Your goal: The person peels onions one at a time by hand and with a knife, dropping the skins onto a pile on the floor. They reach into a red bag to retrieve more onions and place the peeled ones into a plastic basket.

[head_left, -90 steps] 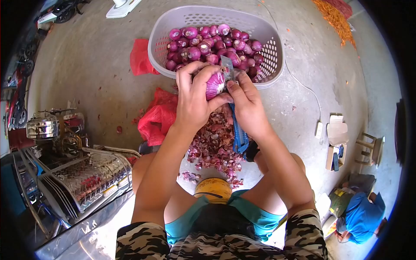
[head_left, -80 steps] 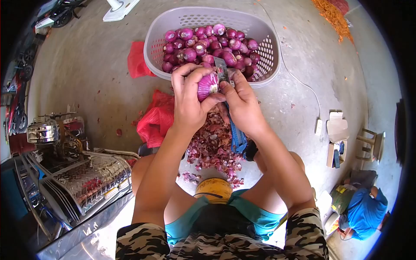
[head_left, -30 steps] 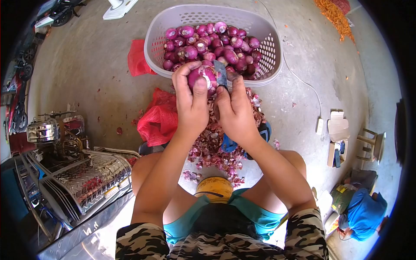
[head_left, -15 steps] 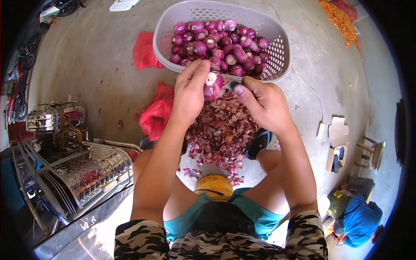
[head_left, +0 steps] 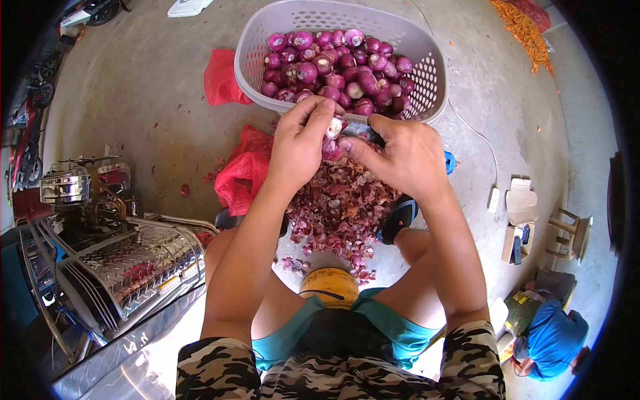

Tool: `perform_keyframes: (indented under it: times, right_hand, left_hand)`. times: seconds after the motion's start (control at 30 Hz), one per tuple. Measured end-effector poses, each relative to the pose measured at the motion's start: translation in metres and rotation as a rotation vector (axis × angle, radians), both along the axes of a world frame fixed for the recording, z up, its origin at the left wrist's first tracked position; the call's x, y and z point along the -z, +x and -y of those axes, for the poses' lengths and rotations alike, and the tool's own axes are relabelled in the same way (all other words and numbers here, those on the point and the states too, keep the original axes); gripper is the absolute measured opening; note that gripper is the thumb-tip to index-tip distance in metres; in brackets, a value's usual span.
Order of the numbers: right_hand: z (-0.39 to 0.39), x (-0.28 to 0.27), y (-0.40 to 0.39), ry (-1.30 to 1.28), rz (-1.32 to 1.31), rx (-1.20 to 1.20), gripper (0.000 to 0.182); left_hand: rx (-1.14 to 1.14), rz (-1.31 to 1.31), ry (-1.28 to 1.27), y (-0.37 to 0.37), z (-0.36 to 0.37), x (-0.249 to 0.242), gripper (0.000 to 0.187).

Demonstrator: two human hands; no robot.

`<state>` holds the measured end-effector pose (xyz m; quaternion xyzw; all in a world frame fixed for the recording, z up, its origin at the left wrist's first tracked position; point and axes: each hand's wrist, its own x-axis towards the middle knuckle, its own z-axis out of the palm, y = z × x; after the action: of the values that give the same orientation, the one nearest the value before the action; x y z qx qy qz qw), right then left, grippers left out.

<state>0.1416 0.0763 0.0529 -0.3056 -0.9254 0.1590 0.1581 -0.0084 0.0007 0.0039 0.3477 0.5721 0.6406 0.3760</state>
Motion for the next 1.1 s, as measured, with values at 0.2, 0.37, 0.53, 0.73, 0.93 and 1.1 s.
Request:
perform_keyframes:
  times: [0.2, 0.37, 0.53, 0.73, 0.93, 1.1]
  right_hand:
    - [-0.007, 0.013, 0.0, 0.002, -0.067, -0.147, 0.043]
    - [-0.015, 0.021, -0.001, -0.038, -0.144, -0.254, 0.042]
    - [-0.014, 0.026, -0.002, -0.078, -0.152, -0.242, 0.042]
    - [-0.014, 0.026, 0.0, -0.037, -0.138, -0.241, 0.043]
    - [-0.017, 0.023, 0.002, -0.011, -0.152, -0.313, 0.04]
    - [-0.017, 0.022, 0.006, -0.053, -0.162, -0.319, 0.039]
  left_hand:
    - [0.028, 0.031, -0.06, -0.002, 0.003, -0.004, 0.025]
    - [0.085, 0.231, -0.116, -0.001, 0.006, -0.013, 0.025]
    - [0.08, 0.164, -0.089, -0.005, 0.005, -0.008, 0.026]
    - [0.089, 0.143, -0.103, -0.006, 0.006, -0.008, 0.026]
    - [0.136, 0.321, -0.171, -0.006, 0.007, -0.015, 0.028]
    - [0.132, 0.573, -0.152, -0.015, 0.008, -0.01, 0.027]
